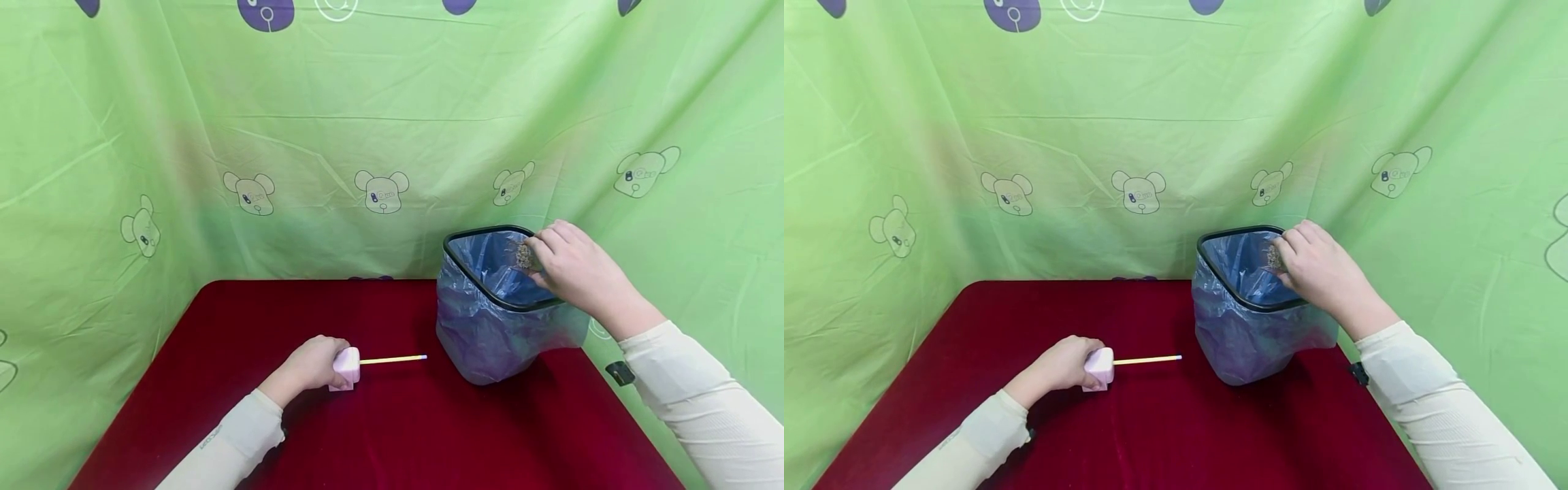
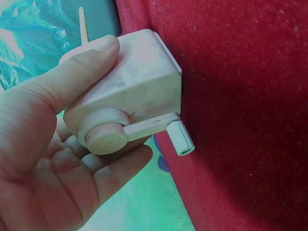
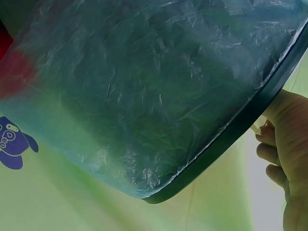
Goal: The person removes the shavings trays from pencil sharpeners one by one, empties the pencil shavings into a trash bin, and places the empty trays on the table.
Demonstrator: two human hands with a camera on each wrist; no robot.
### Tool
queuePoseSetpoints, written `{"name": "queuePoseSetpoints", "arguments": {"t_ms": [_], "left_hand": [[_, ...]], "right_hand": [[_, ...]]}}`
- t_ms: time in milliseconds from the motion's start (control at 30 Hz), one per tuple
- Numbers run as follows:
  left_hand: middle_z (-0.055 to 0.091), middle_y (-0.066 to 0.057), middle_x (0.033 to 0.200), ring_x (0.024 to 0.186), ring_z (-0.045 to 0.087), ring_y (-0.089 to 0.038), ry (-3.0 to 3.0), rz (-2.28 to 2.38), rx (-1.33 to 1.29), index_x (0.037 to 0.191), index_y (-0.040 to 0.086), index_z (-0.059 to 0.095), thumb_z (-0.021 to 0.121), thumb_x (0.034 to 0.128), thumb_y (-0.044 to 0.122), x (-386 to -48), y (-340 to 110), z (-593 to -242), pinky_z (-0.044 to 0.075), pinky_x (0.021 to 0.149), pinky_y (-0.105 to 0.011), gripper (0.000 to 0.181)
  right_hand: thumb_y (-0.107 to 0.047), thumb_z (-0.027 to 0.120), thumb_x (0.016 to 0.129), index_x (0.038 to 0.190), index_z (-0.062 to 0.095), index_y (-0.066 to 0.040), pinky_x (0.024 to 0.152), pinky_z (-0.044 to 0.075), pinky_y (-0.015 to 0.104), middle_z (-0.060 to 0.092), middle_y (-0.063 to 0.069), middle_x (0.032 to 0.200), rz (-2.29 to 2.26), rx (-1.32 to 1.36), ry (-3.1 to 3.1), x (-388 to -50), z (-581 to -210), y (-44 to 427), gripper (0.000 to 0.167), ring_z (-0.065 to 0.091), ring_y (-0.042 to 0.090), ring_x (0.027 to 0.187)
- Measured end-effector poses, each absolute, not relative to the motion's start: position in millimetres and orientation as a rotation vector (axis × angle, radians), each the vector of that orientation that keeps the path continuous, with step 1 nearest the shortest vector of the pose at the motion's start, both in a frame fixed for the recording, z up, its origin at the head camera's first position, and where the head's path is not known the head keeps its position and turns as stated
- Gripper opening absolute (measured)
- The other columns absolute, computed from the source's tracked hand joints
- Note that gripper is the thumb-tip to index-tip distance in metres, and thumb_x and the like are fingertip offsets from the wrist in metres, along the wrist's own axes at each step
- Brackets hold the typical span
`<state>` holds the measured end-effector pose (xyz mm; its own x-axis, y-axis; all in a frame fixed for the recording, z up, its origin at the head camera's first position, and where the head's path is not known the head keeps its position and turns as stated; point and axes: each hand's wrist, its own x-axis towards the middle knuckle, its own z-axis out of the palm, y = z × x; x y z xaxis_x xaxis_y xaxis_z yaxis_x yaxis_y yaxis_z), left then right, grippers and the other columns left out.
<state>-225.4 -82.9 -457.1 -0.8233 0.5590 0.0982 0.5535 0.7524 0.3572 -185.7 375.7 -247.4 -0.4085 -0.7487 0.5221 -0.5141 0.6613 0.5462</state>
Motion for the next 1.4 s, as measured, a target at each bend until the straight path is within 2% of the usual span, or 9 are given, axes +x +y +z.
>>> {"name": "queuePoseSetpoints", "arguments": {"t_ms": [267,533,833,1033,1100,1167,1233,1333,1400], "left_hand": [[0.065,0.007,0.08,0.076,0.058,-0.014,2.924,0.598,0.958,0.107,0.009,0.071,0.099,0.0604,0.028,-225.5,-82.7,-457.0,0.051,0.073,-0.036,0.057],[0.065,0.008,0.082,0.077,0.058,-0.012,2.923,0.6,0.943,0.11,0.01,0.071,0.099,0.0608,0.029,-227.4,-83.7,-459.7,0.052,0.074,-0.035,0.06],[0.064,0.008,0.081,0.076,0.057,-0.012,2.92,0.614,0.925,0.112,0.009,0.071,0.099,0.0609,0.026,-226.1,-83.9,-459.5,0.051,0.072,-0.033,0.06],[0.065,0.006,0.082,0.076,0.058,-0.014,2.916,0.627,0.953,0.11,0.007,0.071,0.099,0.0604,0.026,-225.5,-84.1,-457.5,0.051,0.073,-0.036,0.06],[0.065,0.006,0.081,0.076,0.058,-0.014,2.922,0.616,0.96,0.11,0.007,0.071,0.099,0.0601,0.026,-226.0,-84.1,-457.4,0.051,0.073,-0.037,0.06],[0.064,0.008,0.08,0.076,0.057,-0.013,2.928,0.604,0.958,0.108,0.009,0.071,0.099,0.06,0.028,-226.3,-84.1,-457.9,0.051,0.073,-0.036,0.059],[0.063,0.009,0.08,0.076,0.057,-0.012,2.932,0.597,0.953,0.107,0.011,0.071,0.099,0.0601,0.03,-226.4,-84.0,-458.2,0.051,0.073,-0.035,0.058],[0.063,0.01,0.079,0.076,0.057,-0.012,2.927,0.609,0.939,0.107,0.011,0.071,0.099,0.0602,0.029,-226.2,-83.9,-458.9,0.051,0.073,-0.034,0.057],[0.063,0.009,0.08,0.076,0.057,-0.012,2.921,0.623,0.93,0.108,0.011,0.071,0.099,0.0606,0.028,-225.9,-83.9,-459.2,0.051,0.073,-0.035,0.058]], "right_hand": [[-0.012,0.089,0.062,0.107,0.062,0.015,0.094,0.047,0.053,0.062,0.024,0.091,-0.407,0.991,-2.094,-187.6,-246.5,376.6,0.06,0.056,0.043,0.087],[-0.013,0.091,0.063,0.108,0.062,0.014,0.097,0.047,0.054,0.062,0.024,0.092,-0.442,1.01,-2.116,-188.4,-247.2,375.7,0.06,0.057,0.043,0.091],[-0.008,0.087,0.065,0.108,0.06,0.013,0.103,0.045,0.055,0.062,0.026,0.096,-0.462,1.006,-2.131,-188.1,-248.3,375.6,0.055,0.057,0.045,0.094],[-0.013,0.088,0.069,0.107,0.06,0.013,0.102,0.045,0.055,0.062,0.026,0.096,-0.455,1.016,-2.117,-187.9,-248.2,375.3,0.054,0.057,0.045,0.094],[-0.015,0.081,0.077,0.107,0.06,0.013,0.101,0.046,0.055,0.062,0.026,0.095,-0.443,1.019,-2.108,-188.3,-247.7,374.9,0.046,0.057,0.045,0.094],[-0.021,0.066,0.093,0.107,0.06,0.013,0.099,0.046,0.056,0.062,0.026,0.095,-0.429,1.024,-2.097,-188.6,-247.2,374.2,0.037,0.057,0.045,0.093],[-0.026,0.046,0.106,0.106,0.06,0.013,0.098,0.047,0.056,0.062,0.026,0.095,-0.421,1.026,-2.088,-188.8,-246.5,372.8,0.042,0.057,0.045,0.092],[-0.034,0.023,0.112,0.105,0.06,0.013,0.097,0.048,0.055,0.062,0.026,0.094,-0.422,1.029,-2.078,-189.1,-245.6,371.0,0.06,0.057,0.045,0.091],[-0.033,0.023,0.112,0.104,0.06,0.013,0.097,0.047,0.055,0.061,0.026,0.093,-0.427,1.032,-2.076,-188.9,-244.9,370.1,0.059,0.057,0.045,0.091]]}}
